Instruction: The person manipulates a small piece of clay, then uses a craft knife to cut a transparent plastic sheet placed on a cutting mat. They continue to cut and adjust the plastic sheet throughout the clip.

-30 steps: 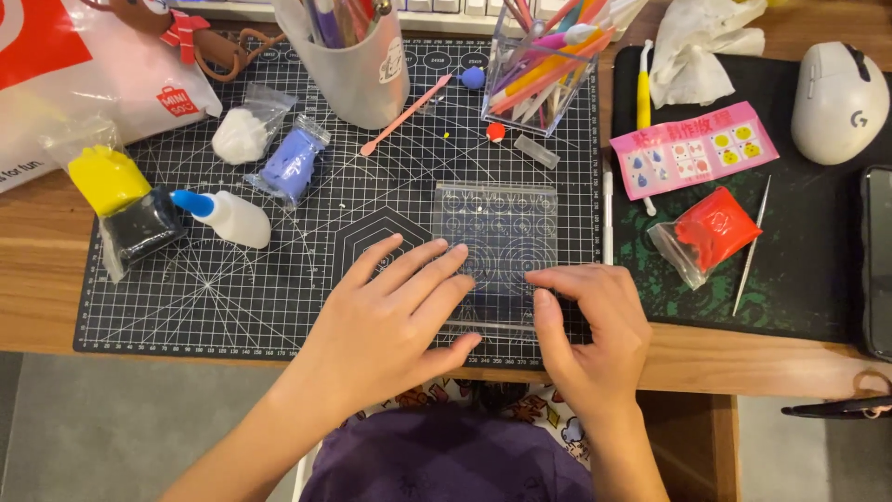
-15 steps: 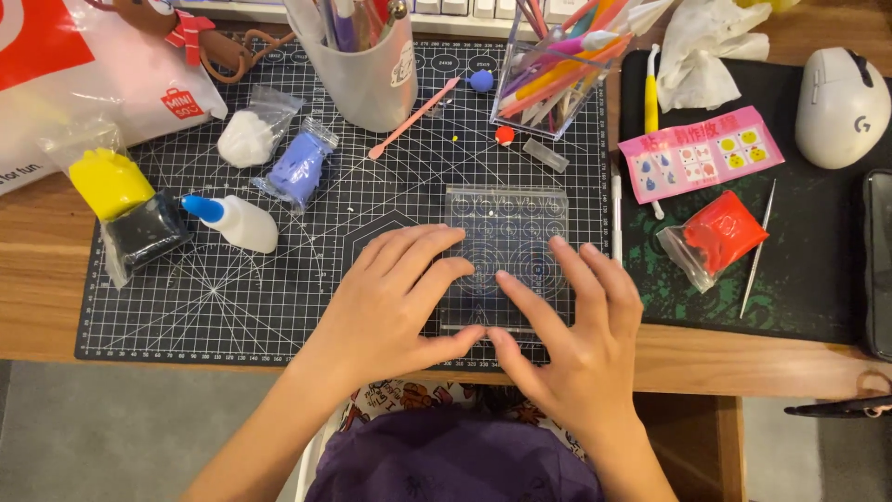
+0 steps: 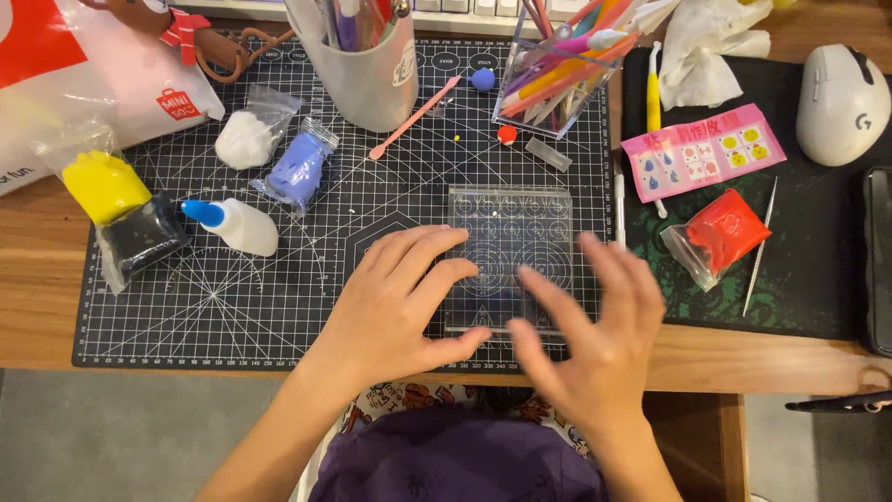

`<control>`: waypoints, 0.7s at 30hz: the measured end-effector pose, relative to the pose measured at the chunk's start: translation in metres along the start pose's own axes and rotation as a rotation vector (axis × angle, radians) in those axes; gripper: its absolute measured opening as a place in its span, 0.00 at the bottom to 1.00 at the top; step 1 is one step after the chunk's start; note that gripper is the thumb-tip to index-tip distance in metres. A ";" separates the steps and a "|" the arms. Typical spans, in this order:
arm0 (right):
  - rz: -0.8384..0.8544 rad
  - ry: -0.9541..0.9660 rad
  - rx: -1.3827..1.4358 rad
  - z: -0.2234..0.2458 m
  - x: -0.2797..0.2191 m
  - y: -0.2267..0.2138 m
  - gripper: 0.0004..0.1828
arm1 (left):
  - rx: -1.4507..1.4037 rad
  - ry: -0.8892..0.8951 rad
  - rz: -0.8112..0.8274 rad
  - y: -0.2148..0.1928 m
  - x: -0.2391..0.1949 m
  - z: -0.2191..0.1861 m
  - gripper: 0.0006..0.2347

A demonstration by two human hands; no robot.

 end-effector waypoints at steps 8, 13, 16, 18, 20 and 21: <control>0.003 -0.032 -0.036 0.004 -0.001 0.001 0.21 | -0.002 0.007 -0.014 -0.001 0.000 -0.001 0.18; 0.006 0.011 -0.011 -0.001 -0.002 0.003 0.21 | -0.001 -0.003 -0.005 0.000 0.001 -0.001 0.18; 0.012 -0.037 -0.035 0.004 -0.001 0.003 0.23 | -0.007 -0.009 -0.002 0.000 -0.001 -0.001 0.18; 0.032 -0.021 -0.042 -0.001 -0.001 0.004 0.24 | -0.009 -0.015 -0.002 0.002 0.000 0.000 0.18; 0.031 -0.009 -0.034 0.001 -0.002 0.004 0.24 | -0.012 -0.011 0.000 0.002 0.000 -0.001 0.18; 0.030 0.001 -0.025 0.001 -0.001 0.005 0.24 | -0.013 -0.009 0.001 0.002 -0.001 -0.001 0.18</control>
Point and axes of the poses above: each hand's wrist, its own x-axis towards the middle knuckle, its own y-axis out of the palm, z = x × y, the point moved 5 cm from there along x, towards the middle knuckle, and after that the axes turned 8 degrees about z, right-handed, at the moved point
